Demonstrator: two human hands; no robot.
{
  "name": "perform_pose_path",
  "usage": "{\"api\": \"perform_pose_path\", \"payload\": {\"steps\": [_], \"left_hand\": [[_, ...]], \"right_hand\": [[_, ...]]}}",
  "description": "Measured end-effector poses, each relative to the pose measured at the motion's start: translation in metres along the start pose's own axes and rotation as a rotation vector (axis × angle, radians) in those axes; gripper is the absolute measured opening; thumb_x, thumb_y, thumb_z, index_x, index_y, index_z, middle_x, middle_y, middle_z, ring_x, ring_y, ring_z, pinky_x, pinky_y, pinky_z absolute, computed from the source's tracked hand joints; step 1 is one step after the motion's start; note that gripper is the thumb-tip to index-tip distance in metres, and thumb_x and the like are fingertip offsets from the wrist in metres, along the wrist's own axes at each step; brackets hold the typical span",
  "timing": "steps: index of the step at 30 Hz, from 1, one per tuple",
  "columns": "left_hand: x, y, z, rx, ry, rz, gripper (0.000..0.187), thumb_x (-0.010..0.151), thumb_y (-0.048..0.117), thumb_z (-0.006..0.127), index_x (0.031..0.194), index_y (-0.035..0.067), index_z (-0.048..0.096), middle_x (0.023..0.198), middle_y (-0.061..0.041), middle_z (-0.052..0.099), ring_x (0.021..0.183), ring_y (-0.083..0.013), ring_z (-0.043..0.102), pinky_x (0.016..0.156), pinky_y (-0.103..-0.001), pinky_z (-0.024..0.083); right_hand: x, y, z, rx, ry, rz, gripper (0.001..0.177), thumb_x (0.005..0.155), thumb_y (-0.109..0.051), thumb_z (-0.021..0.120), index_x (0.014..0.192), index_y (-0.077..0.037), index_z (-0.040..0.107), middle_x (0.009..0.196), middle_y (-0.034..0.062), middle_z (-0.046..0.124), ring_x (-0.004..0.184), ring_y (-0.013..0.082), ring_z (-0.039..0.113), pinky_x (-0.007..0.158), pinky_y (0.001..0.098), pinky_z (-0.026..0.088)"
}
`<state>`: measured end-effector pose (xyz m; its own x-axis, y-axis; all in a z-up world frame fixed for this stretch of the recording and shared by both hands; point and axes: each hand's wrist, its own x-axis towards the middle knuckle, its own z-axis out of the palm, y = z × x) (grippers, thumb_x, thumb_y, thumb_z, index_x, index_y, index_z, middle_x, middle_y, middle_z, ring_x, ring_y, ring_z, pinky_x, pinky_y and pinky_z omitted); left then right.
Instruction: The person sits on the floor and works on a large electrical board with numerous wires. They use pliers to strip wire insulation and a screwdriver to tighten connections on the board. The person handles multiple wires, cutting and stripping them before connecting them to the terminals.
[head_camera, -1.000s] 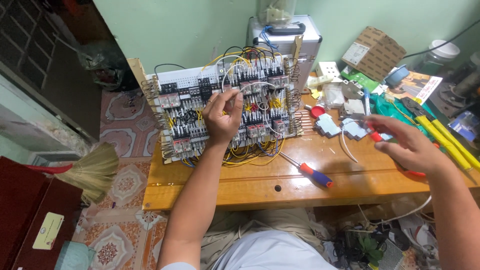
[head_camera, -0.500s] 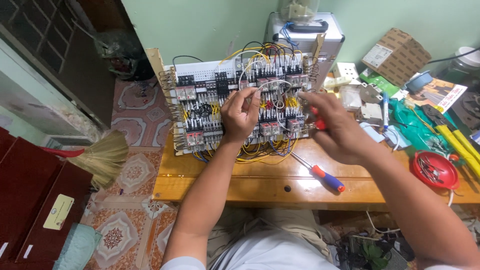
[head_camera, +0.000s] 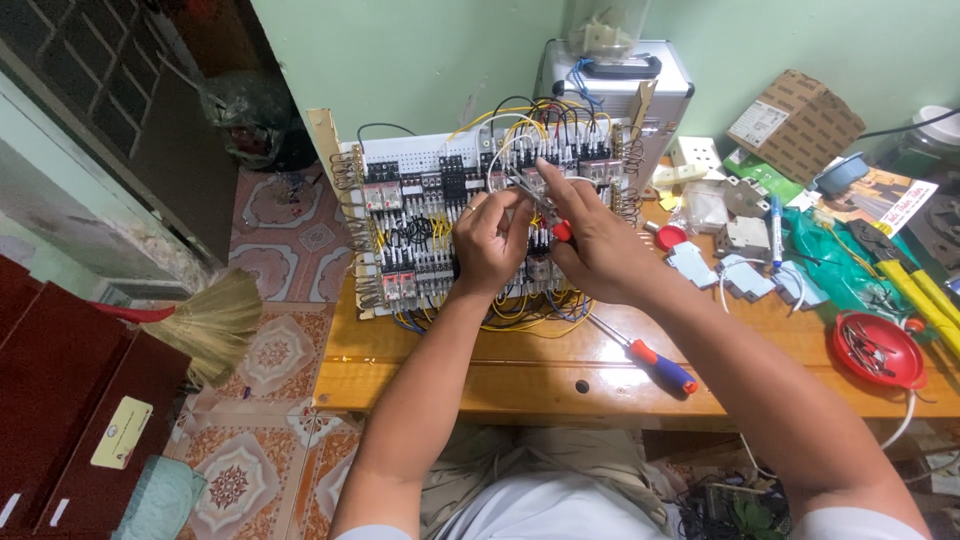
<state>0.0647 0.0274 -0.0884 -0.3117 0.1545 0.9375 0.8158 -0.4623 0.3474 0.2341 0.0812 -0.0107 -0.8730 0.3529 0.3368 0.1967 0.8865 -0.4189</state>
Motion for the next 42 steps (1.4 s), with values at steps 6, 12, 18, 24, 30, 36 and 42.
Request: {"api": "perform_pose_path", "payload": {"steps": [6,12,18,24,30,36,42], "left_hand": [[-0.001,-0.006,-0.001,0.017,0.003,0.01,0.015,0.098,0.023,0.071,0.088,0.012,0.07,0.05,-0.003,0.053,0.051,-0.0234,0.054,0.052,-0.032,0.047],[0.0,-0.002,0.001,0.037,0.037,0.038,0.009,0.097,0.018,0.072,0.09,0.011,0.072,0.049,-0.002,0.05,0.05,-0.0229,0.054,0.052,-0.032,0.048],[0.0,0.005,0.001,0.017,0.027,0.047,0.006,0.097,0.014,0.071,0.096,0.009,0.074,0.051,-0.005,0.054,0.052,-0.0224,0.056,0.053,-0.032,0.049],[-0.008,-0.011,0.003,-0.07,0.046,-0.036,0.008,0.099,0.012,0.067,0.101,0.008,0.073,0.058,-0.003,0.055,0.049,-0.0168,0.05,0.047,-0.029,0.043],[-0.009,-0.002,0.002,-0.016,-0.01,-0.027,0.015,0.104,0.02,0.065,0.104,0.006,0.069,0.077,-0.005,0.058,0.055,-0.0121,0.044,0.051,-0.029,0.038],[-0.004,0.007,0.003,0.046,-0.03,-0.003,0.017,0.105,0.018,0.062,0.097,0.005,0.069,0.068,-0.002,0.05,0.062,-0.0174,0.042,0.06,-0.035,0.036],[-0.007,0.004,0.005,0.052,-0.045,-0.028,0.023,0.108,0.022,0.058,0.095,0.005,0.068,0.072,-0.003,0.056,0.063,-0.0168,0.044,0.059,-0.034,0.037]], "right_hand": [[0.004,0.003,0.006,-0.027,0.013,-0.034,0.094,0.08,-0.003,0.056,0.165,-0.012,0.018,0.126,0.026,0.048,0.089,0.053,0.066,0.062,0.0604,0.057],[0.006,0.011,0.013,-0.044,0.062,-0.072,0.082,0.081,-0.004,0.057,0.157,-0.004,0.028,0.115,0.0222,0.049,0.074,0.0463,0.065,0.054,0.0538,0.054],[0.003,0.032,0.029,-0.101,0.153,-0.125,0.076,0.08,-0.002,0.054,0.153,0.0,0.033,0.105,0.0156,0.049,0.063,0.0321,0.062,0.048,0.0423,0.054],[-0.014,0.017,-0.02,-0.082,0.268,-0.086,0.073,0.078,-0.004,0.062,0.149,-0.008,0.046,0.102,0.0208,0.055,0.079,0.0541,0.063,0.064,0.0607,0.053],[-0.044,0.068,-0.123,-0.177,0.263,0.08,0.067,0.088,0.01,0.062,0.149,-0.002,0.038,0.117,0.0271,0.056,0.089,0.0354,0.057,0.067,0.0452,0.05],[-0.086,0.118,-0.172,-0.11,0.245,0.393,0.054,0.097,-0.003,0.055,0.148,-0.002,0.039,0.134,0.0318,0.054,0.112,0.0439,0.058,0.084,0.0535,0.047],[-0.108,0.165,-0.159,0.113,0.25,0.688,0.052,0.097,0.0,0.05,0.148,-0.008,0.039,0.126,0.0214,0.053,0.079,0.0301,0.058,0.065,0.0427,0.05]]}}
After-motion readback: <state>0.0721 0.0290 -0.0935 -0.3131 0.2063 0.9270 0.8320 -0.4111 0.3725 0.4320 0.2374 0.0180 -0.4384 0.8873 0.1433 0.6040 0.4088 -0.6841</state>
